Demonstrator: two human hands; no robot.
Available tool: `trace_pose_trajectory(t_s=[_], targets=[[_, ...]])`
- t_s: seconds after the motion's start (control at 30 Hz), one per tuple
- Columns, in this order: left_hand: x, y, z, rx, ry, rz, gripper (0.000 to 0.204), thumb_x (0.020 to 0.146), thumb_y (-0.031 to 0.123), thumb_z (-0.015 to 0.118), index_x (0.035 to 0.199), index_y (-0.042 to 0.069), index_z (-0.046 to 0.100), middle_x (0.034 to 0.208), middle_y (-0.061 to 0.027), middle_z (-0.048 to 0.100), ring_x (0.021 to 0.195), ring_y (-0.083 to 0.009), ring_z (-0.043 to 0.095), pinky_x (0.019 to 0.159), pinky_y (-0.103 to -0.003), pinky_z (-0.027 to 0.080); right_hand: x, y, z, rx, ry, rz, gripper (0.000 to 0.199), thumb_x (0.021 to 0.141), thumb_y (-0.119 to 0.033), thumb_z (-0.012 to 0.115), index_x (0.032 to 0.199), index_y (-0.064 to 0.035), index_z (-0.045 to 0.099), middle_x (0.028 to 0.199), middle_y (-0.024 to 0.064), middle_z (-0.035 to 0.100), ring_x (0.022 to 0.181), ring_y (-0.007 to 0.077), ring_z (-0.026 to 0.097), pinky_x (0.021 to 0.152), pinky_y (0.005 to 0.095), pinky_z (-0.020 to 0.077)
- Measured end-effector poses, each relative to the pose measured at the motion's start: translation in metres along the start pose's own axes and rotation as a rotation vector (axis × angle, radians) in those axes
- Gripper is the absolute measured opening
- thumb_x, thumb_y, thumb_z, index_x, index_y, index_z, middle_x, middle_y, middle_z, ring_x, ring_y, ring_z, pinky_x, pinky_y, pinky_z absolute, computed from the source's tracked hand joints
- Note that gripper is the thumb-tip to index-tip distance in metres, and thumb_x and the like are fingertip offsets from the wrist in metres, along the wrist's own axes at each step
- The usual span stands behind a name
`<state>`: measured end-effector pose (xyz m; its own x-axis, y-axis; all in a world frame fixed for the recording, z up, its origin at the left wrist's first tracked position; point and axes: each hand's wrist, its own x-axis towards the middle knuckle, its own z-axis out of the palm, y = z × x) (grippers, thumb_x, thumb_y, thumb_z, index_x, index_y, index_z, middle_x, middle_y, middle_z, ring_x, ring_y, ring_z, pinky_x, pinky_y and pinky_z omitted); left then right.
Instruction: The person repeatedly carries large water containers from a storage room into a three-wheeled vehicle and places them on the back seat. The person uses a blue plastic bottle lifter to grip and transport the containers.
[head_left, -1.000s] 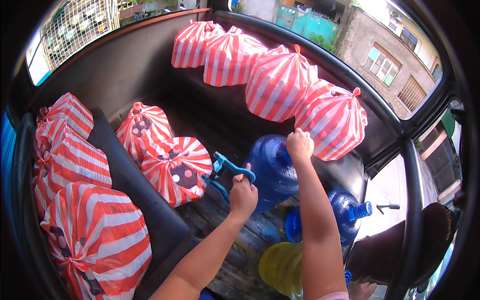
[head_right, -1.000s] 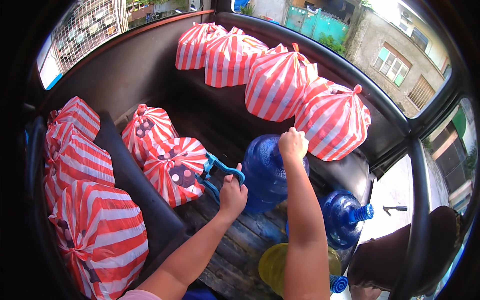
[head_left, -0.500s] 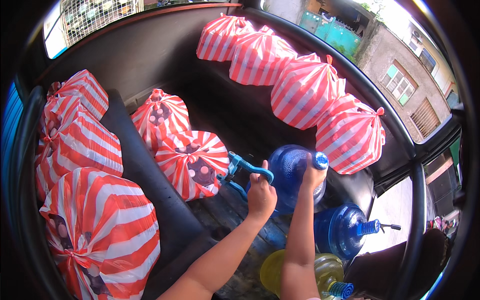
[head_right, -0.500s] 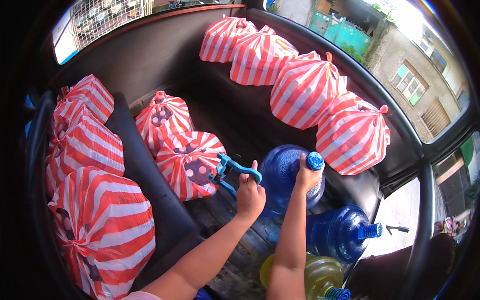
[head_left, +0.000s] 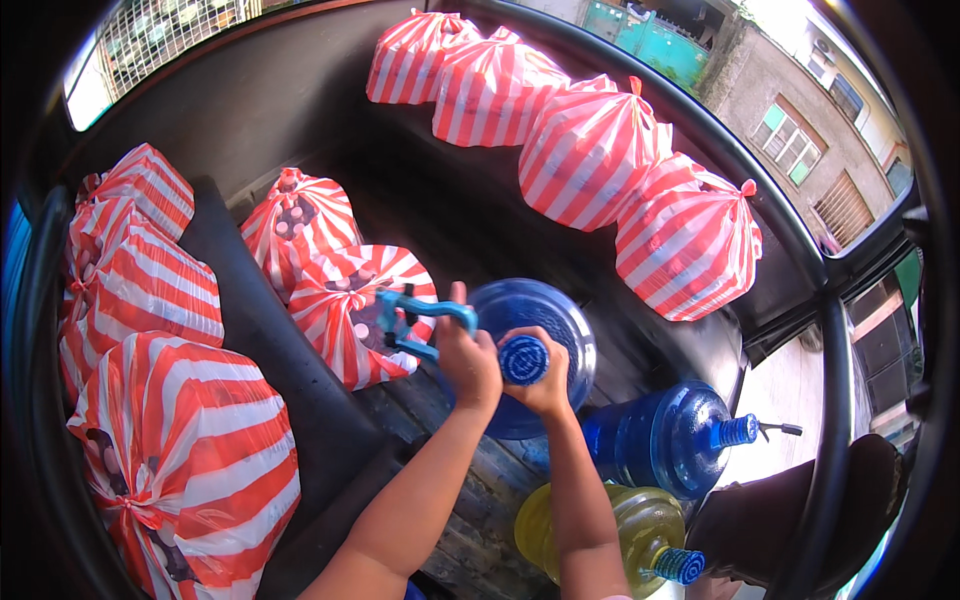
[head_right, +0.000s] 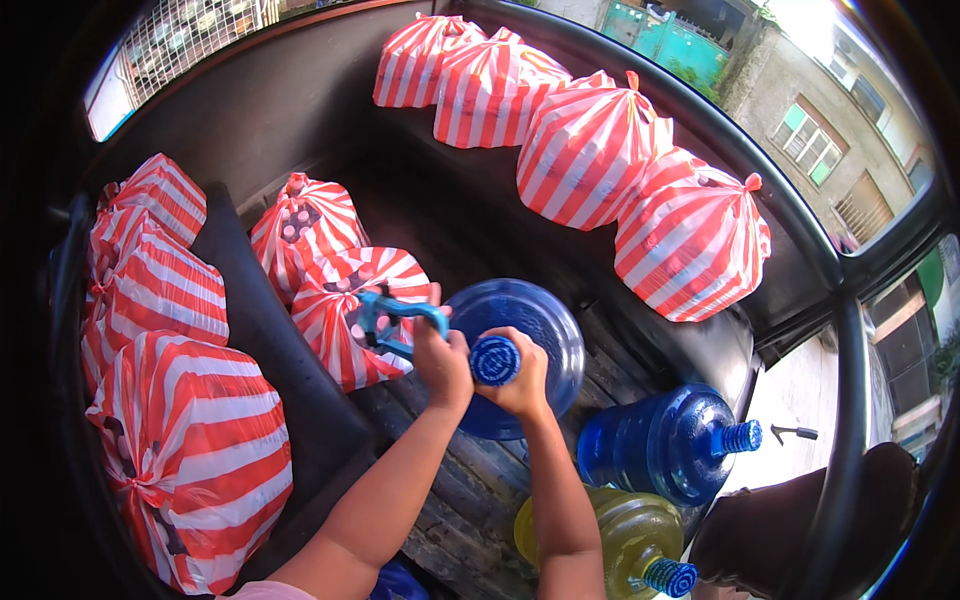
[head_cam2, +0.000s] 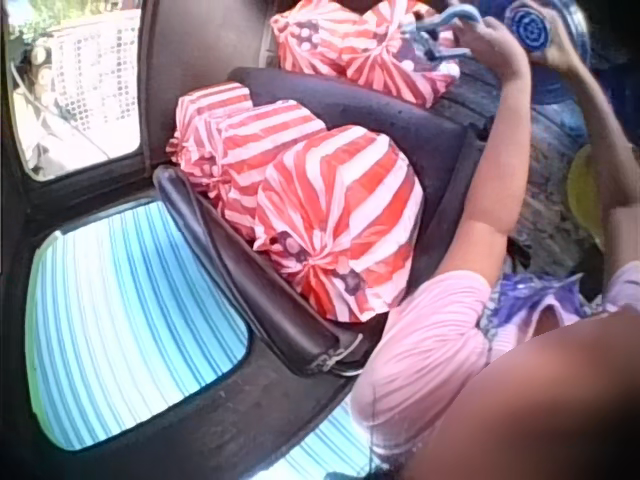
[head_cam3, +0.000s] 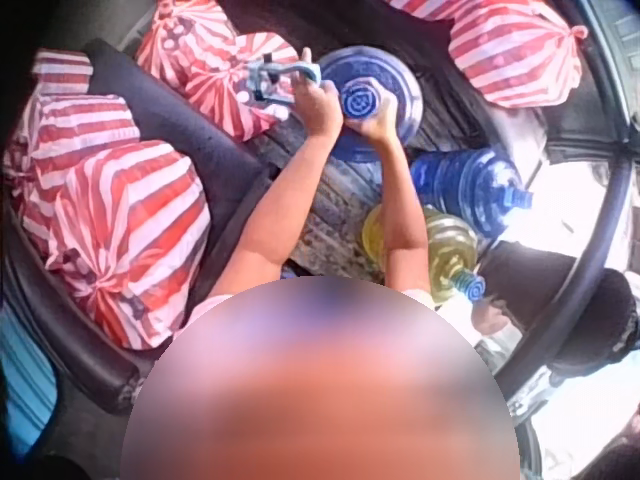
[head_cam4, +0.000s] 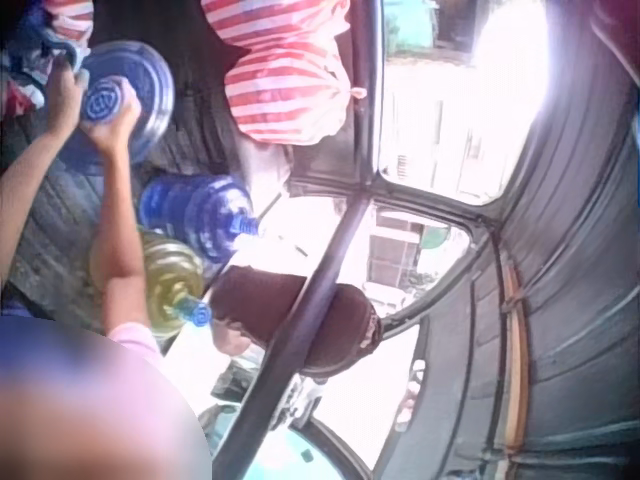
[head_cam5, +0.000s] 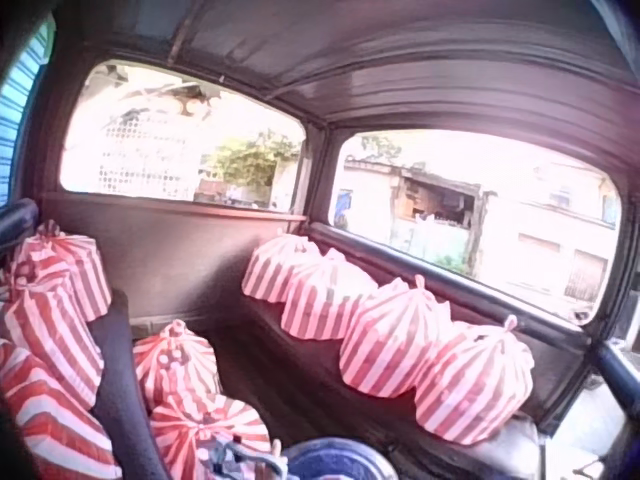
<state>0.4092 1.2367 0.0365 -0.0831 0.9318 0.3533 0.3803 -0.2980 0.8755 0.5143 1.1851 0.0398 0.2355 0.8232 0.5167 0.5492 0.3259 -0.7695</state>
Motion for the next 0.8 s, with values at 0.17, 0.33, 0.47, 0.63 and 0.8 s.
trace_pose_trajectory(t_s=[0.17,0.33,0.47,0.63,0.8], targets=[[0.011,-0.001,-0.005,0.026,0.093,-0.047,0.062,0.078,-0.010,0.046,0.139,0.002,0.041,0.126,-0.0281,0.051,0.120,-0.0401,0.051,0.098,-0.045,0.045,0.069,0.030,0.002,0.224,-0.434,-0.006,0.046,0.054,-0.017,0.082,0.094,-0.0046,0.063,0.085,0.0081,0.068,0.080,0.0184,0.065,0.077,0.0322,0.0510],[0.003,-0.005,0.005,0.139,-0.021,0.009,0.066,0.077,-0.011,0.049,0.141,0.003,0.038,0.130,-0.0296,0.045,0.118,-0.0440,0.050,0.096,-0.043,0.047,0.125,0.076,-0.014,0.333,-0.056,0.154,0.027,0.067,-0.017,0.075,0.088,-0.0022,0.066,0.086,0.0055,0.068,0.081,0.0155,0.064,0.079,0.0308,0.0497],[-0.003,-0.006,0.007,0.203,-0.137,-0.010,0.064,0.078,-0.004,0.054,0.141,0.004,0.041,0.116,-0.0263,0.049,0.103,-0.0413,0.057,0.085,-0.043,0.051,0.123,0.084,-0.002,0.228,0.241,0.163,0.020,0.072,-0.015,0.075,0.085,-0.0024,0.065,0.081,0.0037,0.067,0.074,0.0127,0.062,0.072,0.0276,0.0497],[-0.008,-0.012,0.011,0.241,-0.234,-0.091,0.066,0.078,0.000,0.061,0.140,0.007,0.043,0.119,-0.0283,0.047,0.105,-0.0428,0.055,0.088,-0.043,0.049,0.118,0.072,0.027,-0.019,0.372,0.172,0.037,0.068,-0.025,0.081,0.091,-0.0048,0.060,0.077,0.0097,0.066,0.072,0.0214,0.064,0.071,0.0337,0.0501],[0.001,-0.035,0.012,0.320,-0.223,-0.031,0.058,0.084,0.004,0.059,0.139,0.009,0.043,0.125,-0.0309,0.046,0.102,-0.0440,0.059,0.084,-0.045,0.052,0.060,0.063,0.017,-0.583,0.219,0.114,0.089,0.065,-0.050,0.081,0.133,-0.0071,0.043,0.131,0.0200,0.050,0.126,0.0349,0.044,0.100,0.0535,0.0357]])
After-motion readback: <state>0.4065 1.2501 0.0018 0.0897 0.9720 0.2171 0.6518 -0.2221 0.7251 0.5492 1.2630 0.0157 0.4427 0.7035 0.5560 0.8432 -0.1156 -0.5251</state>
